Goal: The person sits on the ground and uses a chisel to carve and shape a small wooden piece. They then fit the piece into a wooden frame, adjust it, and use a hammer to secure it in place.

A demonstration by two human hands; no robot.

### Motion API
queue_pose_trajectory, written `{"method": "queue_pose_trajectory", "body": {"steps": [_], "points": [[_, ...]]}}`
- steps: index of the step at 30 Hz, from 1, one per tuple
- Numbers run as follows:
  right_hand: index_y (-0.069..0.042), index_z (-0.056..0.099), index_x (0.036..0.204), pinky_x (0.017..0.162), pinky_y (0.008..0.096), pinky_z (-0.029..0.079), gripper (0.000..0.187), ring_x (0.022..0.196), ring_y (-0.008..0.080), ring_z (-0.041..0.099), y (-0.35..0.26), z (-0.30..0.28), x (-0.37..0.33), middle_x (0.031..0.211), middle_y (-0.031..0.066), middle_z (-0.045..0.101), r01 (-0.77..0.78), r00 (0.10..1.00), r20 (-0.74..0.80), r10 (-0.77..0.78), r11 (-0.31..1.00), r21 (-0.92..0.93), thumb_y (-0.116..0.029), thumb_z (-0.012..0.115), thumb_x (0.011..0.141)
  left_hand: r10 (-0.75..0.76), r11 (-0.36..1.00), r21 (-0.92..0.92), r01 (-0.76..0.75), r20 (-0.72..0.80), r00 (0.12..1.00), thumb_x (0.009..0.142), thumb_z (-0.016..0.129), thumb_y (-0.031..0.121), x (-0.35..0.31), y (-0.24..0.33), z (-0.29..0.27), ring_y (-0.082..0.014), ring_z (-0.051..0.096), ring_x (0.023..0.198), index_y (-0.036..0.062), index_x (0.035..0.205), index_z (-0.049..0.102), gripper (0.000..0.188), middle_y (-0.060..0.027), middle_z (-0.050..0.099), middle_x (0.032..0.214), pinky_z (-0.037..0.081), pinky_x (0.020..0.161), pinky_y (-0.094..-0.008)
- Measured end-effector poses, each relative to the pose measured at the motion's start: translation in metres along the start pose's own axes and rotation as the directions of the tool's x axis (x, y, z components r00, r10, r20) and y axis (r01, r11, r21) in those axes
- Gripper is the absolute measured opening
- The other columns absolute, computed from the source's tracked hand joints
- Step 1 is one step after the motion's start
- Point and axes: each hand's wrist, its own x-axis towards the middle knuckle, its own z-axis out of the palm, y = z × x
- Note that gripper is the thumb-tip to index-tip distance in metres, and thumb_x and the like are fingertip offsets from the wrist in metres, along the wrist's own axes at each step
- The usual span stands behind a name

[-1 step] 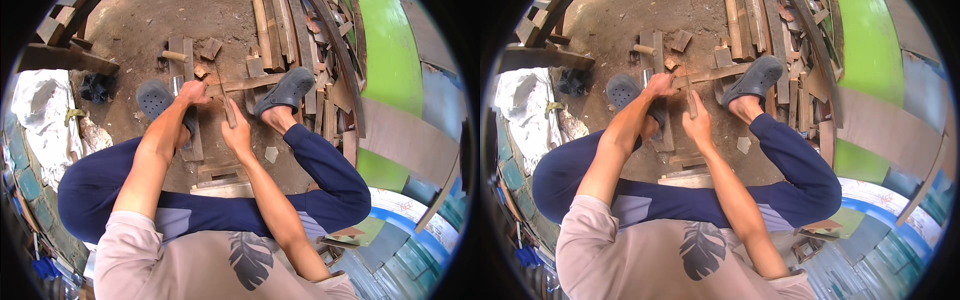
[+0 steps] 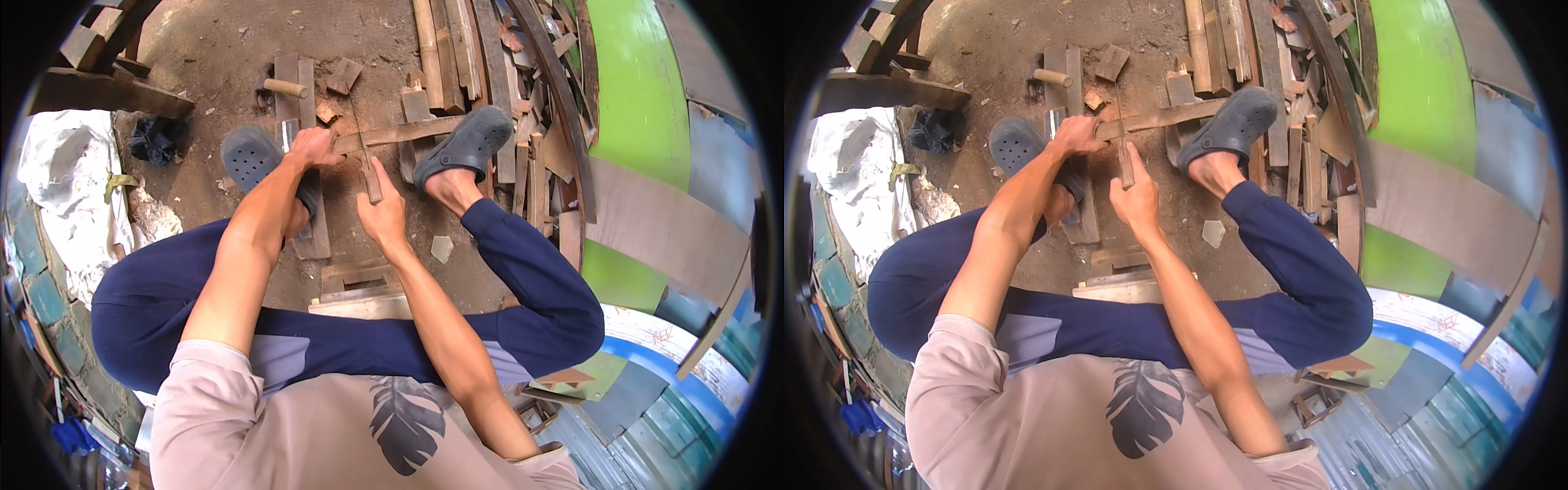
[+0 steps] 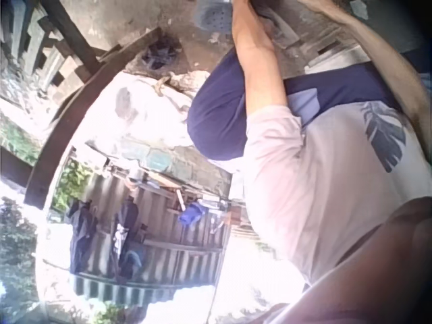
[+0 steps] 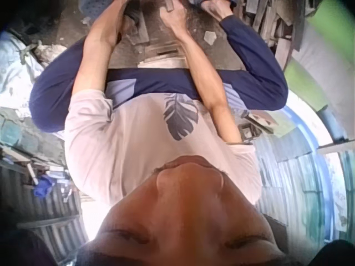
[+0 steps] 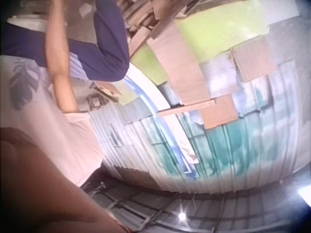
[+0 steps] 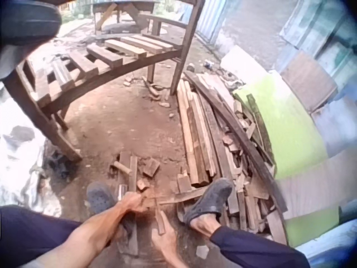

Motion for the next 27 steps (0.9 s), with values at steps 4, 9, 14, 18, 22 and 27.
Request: {"method": "queue_pose_trajectory", "body": {"steps": [4,9,14,18,22,27], "points": [[-0.008,0.042,0.153,0.095,0.0369,0.053,0.073,0.118,0.0361,0.066,0.006,-0.022,-0.085,0.136,0.0253,0.062,0.243,0.966,-0.07,-0.247,0.968,-0.065,-0.001,0.054,0.082,0.003,1.0,-0.004,-0.003,0.0,1.0,0.067,0.075,0.042,-0.001,0.003,-0.007,-0.0443,0.07,0.086,-0.0034,0.092,0.072,0.051,-0.0291,0.07,0.085,0.056,0.079,-0.0505],[-0.005,0.044,0.152,0.105,0.0352,0.047,0.071,0.13,0.0312,0.059,0.019,-0.032,-0.11,0.14,0.025,0.059,0.163,0.986,-0.02,-0.163,0.986,0.039,0.002,0.051,0.082,-0.014,1.0,0.0,0.014,0.012,1.0,0.067,0.075,0.041,0.001,0.007,-0.011,-0.0447,0.07,0.088,-0.0031,0.093,0.072,0.051,-0.0298,0.07,0.087,0.056,0.08,-0.0504],[-0.008,0.047,0.151,0.105,0.0354,0.047,0.07,0.13,0.0308,0.06,-0.021,-0.022,-0.028,0.138,0.0262,0.06,-0.195,0.979,0.08,0.186,0.973,0.121,0.0,0.053,0.082,-0.006,1.0,-0.005,0.006,-0.009,1.0,0.067,0.075,0.043,0.0,0.006,-0.008,-0.045,0.069,0.086,-0.0034,0.094,0.07,0.054,-0.0294,0.069,0.085,0.055,0.079,-0.051],[-0.006,0.045,0.152,0.098,0.0369,0.051,0.072,0.123,0.0355,0.064,0.0,-0.042,-0.114,0.132,0.0261,0.064,0.171,0.985,-0.035,-0.17,0.985,0.019,0.001,0.054,0.08,-0.011,1.0,0.008,0.011,0.023,1.0,0.067,0.074,0.043,-0.003,0.004,-0.013,-0.0451,0.069,0.086,-0.0036,0.095,0.07,0.055,-0.0289,0.07,0.085,0.055,0.079,-0.051],[-0.004,0.045,0.151,0.101,0.0362,0.05,0.073,0.125,0.0352,0.062,0.005,-0.046,-0.127,0.131,0.0247,0.065,0.21,0.977,-0.053,-0.207,0.976,0.049,0.004,0.053,0.08,-0.011,1.0,0.029,0.011,0.017,1.0,0.068,0.074,0.043,-0.001,0.002,-0.008,-0.0451,0.069,0.085,-0.0026,0.098,0.07,0.055,-0.0286,0.07,0.085,0.055,0.078,-0.051],[-0.013,0.045,0.152,0.092,0.0388,0.054,0.071,0.113,0.0401,0.068,0.016,-0.005,-0.004,0.122,0.0272,0.068,0.04,0.998,-0.042,-0.037,0.996,0.083,-0.007,0.058,0.083,0.017,1.0,0.014,-0.017,-0.001,1.0,0.067,0.073,0.044,0.004,0.014,-0.014,-0.044,0.07,0.085,-0.0015,0.103,0.07,0.058,-0.0281,0.07,0.084,0.055,0.078,-0.0513]]}}
